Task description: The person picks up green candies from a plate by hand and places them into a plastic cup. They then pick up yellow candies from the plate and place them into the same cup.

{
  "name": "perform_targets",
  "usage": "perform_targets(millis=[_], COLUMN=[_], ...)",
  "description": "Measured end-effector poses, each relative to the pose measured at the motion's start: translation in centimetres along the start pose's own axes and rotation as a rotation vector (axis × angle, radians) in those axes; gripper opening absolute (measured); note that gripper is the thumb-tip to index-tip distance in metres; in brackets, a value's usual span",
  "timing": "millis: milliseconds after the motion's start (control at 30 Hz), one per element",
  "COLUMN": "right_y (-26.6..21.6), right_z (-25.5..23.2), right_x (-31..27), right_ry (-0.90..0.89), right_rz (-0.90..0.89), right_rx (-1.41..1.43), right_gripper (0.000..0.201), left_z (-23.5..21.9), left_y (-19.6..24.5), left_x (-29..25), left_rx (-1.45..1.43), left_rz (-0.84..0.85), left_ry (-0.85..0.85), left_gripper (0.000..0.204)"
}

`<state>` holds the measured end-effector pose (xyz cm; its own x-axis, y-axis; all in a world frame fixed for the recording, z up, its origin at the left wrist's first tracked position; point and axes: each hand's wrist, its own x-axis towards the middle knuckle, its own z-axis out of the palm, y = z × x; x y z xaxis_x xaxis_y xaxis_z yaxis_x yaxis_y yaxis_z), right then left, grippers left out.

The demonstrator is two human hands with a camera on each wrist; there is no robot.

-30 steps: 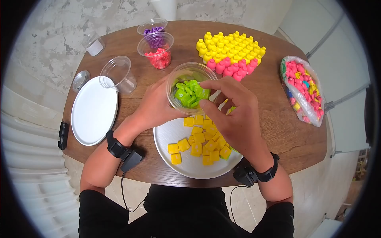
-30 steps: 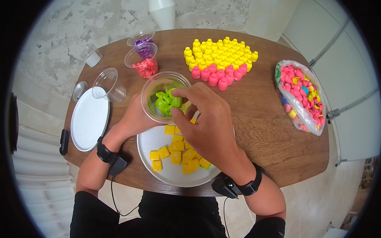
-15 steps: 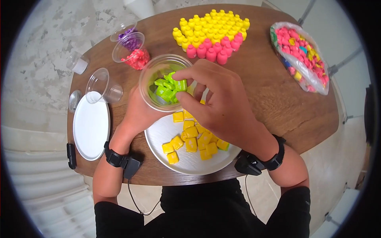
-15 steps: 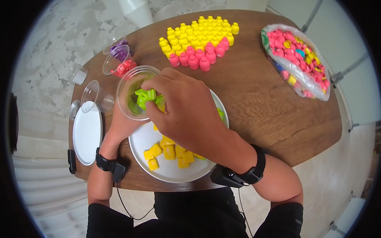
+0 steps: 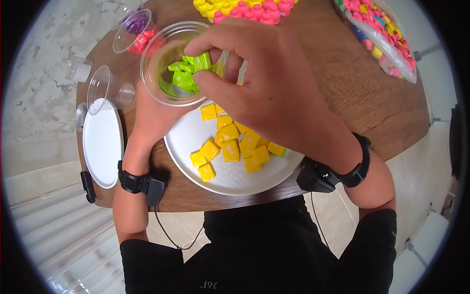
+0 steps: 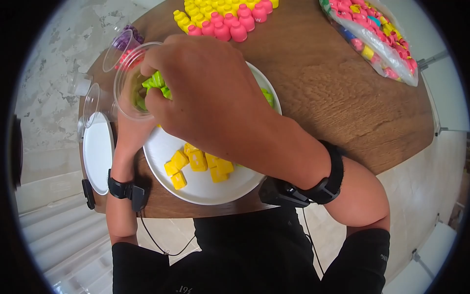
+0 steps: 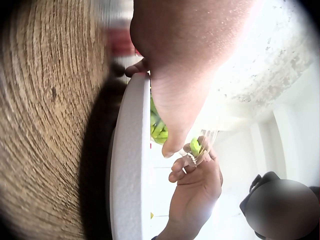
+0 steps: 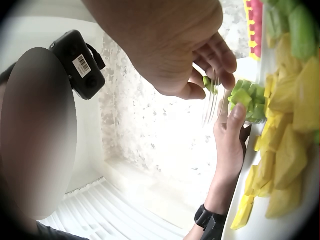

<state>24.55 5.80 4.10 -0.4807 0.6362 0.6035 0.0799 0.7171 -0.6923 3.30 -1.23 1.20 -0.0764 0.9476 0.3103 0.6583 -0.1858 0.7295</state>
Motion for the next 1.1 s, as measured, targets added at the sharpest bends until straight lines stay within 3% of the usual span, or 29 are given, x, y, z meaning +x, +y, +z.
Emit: perform_targets(millis=[133,333,667,733,767,833,1100], right_y=[1.1,-0.7,1.0,-0.1,-0.1,0.0,0.0], right_z=[1.1,-0.5,0.6,-1.5,-1.1,0.0,-0.1], right_x=[0.2,0.1,0.2,0.4,0.4,0.3,0.3], right_ry=[0.115,0.082,0.159,0.041,0.039,0.012,0.011], right_rz=[-0.094,-0.051,-0.138,-0.003,-0.005,-0.023,-0.024], right_rx=[0.05,-0.003,0.002,0.262,0.262,-0.018,-0.015], right_gripper=[0.018,0.018,0.018,0.017,0.017,0.018,0.018], left_z=[-0.1,-0.1,-0.2,-0.2,-0.2,-0.2,-0.2], left_y=[0.2,-0.1,-0.1,0.0,-0.1,-0.2,0.2], left_x=[0.3,0.2,0.2,0.2,0.2,0.2,0.2], left_rx=[-0.041,-0.013,-0.012,-0.001,-0.001,-0.026,-0.006], left_rz=[-0.018,-0.001,-0.016,-0.005,-0.005,-0.009,-0.016], left_ry=[-0.023,-0.005,-0.007,-0.005,-0.003,-0.008,-0.015], left_gripper=[0.084,0.084,0.085,0.085,0.085,0.084,0.085])
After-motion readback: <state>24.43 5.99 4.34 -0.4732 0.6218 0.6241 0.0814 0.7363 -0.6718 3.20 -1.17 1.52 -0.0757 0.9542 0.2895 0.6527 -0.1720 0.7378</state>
